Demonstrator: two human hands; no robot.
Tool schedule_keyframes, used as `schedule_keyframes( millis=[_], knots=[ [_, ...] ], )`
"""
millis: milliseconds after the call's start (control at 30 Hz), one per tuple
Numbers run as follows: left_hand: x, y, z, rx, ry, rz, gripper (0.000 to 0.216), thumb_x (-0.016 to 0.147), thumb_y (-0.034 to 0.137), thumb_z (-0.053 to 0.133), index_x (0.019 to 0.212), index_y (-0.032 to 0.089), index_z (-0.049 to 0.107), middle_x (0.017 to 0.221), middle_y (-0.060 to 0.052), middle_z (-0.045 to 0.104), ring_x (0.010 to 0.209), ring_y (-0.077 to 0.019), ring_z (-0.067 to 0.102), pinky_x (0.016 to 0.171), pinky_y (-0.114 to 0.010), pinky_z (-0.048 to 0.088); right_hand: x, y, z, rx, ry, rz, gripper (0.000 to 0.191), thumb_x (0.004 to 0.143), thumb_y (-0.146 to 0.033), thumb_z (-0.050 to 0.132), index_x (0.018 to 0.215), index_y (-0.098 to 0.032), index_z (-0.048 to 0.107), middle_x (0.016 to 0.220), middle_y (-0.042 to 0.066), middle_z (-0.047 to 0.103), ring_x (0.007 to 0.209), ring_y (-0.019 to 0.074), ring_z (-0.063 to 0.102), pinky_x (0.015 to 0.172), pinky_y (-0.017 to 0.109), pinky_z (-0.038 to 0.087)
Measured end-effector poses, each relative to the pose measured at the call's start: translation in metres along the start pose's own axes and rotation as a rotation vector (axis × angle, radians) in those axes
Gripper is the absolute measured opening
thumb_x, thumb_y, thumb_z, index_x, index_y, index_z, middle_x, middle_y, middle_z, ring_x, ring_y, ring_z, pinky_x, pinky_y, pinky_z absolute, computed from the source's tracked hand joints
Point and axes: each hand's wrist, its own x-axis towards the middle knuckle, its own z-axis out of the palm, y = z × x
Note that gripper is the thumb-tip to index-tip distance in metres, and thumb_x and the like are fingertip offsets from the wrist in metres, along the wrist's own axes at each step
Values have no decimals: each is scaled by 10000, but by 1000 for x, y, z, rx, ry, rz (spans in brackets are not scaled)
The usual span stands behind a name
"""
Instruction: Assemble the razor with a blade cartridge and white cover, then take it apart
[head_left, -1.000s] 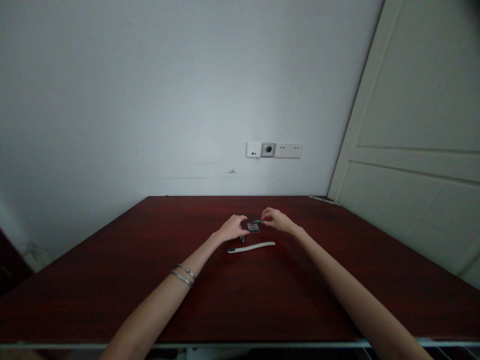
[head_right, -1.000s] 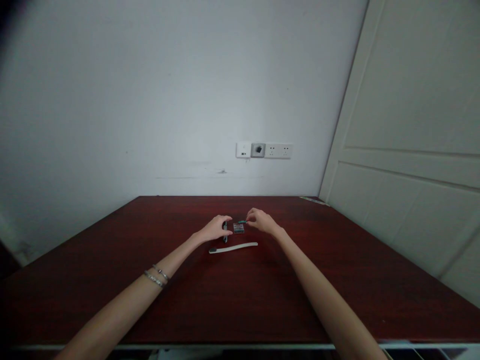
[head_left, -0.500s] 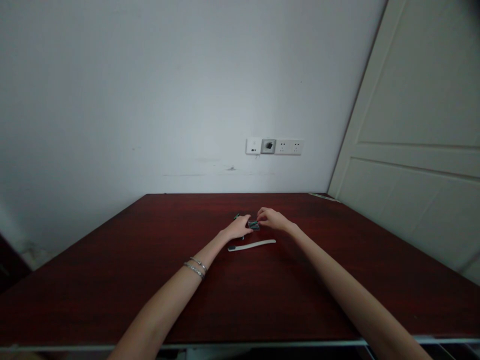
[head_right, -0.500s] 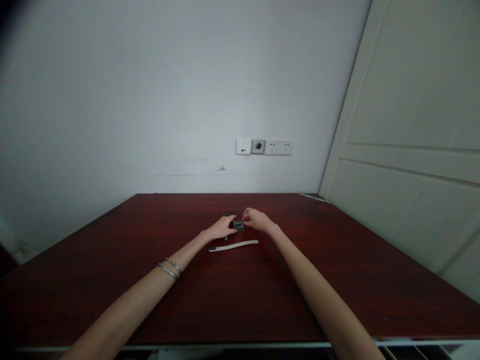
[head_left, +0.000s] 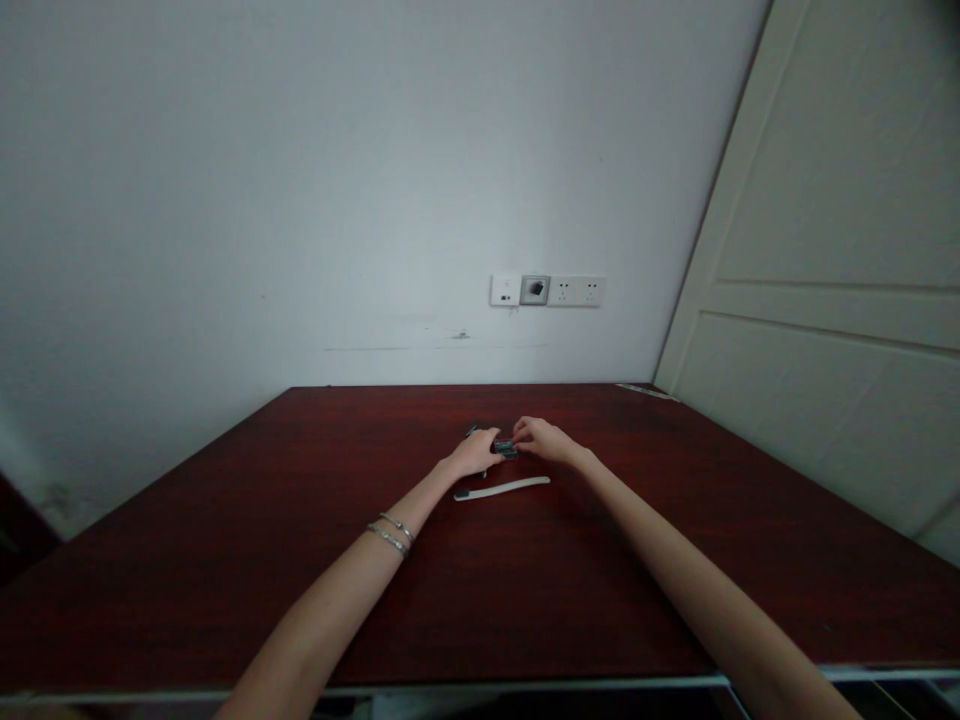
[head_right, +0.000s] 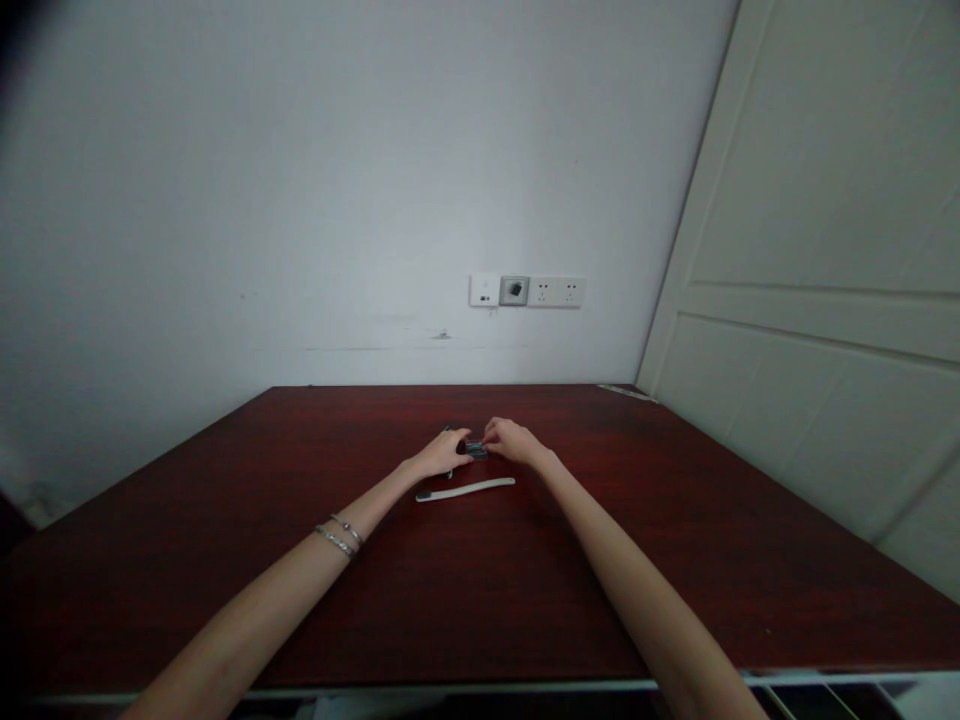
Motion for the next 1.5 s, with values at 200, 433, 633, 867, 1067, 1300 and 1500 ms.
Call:
schedule_keyframes(
  millis=[200, 433, 633, 867, 1067, 1300, 1500],
  knots=[
    [-1, 0, -2, -32, -1, -12, 517, 721, 343, 600, 1184, 139, 492, 1093, -121, 609, 986, -240, 580, 827, -295, 433, -2, 1, 4, 40, 28, 23, 181, 768, -303, 568, 863, -235, 707, 997, 33, 594, 847, 159, 569, 706, 233, 431],
    [-2, 2, -4, -82, -10, -44, 534, 705, 334, 627, 1189, 147, 498, 1078, -108, 619, 974, -232, 586, 828, -290, 435, -1, 2, 2, 43, 48, 15, 184, 789, -312, 551, 854, -242, 708, 986, 36, 598, 859, 155, 566, 759, 240, 423],
    [-2, 0, -3, -79, 3, -26, 539, 705, 327, 628, 1193, 141, 493, 1077, -112, 622, 982, -234, 586, 821, -288, 438, 1, -4, 2, 35, 22, 16, 200, 804, -303, 534, 874, -231, 708, 985, 41, 599, 857, 153, 565, 756, 232, 419],
    [-3, 1, -3, -76, 22, -6, 468, 714, 318, 614, 1137, 137, 527, 1068, -111, 627, 958, -229, 599, 801, -279, 449, 4, -13, 3, 25, 1, -18, 203, 803, -291, 532, 895, -237, 705, 976, 44, 607, 854, 152, 562, 733, 225, 410],
    [-5, 7, -7, -76, 4, -53, 461, 711, 320, 621, 1131, 153, 528, 1079, -109, 623, 980, -234, 592, 809, -282, 448, 7, -15, 3, 8, -24, -4, 194, 794, -283, 540, 888, -237, 703, 994, 43, 599, 870, 154, 562, 751, 227, 408],
    [-7, 12, -11, -77, -5, -71, 417, 712, 326, 619, 1089, 162, 547, 1039, -98, 638, 952, -235, 602, 798, -286, 452, 9, -16, 3, 6, -12, 31, 168, 770, -269, 564, 861, -227, 700, 990, 43, 594, 865, 155, 561, 761, 231, 408],
    [-7, 13, -11, -73, -13, -85, 394, 716, 326, 615, 1071, 167, 556, 1023, -93, 640, 950, -235, 602, 801, -285, 448, 10, -16, 3, 36, 17, 55, 152, 760, -225, 560, 817, -216, 701, 968, 40, 602, 859, 152, 562, 754, 222, 415]
  ],
)
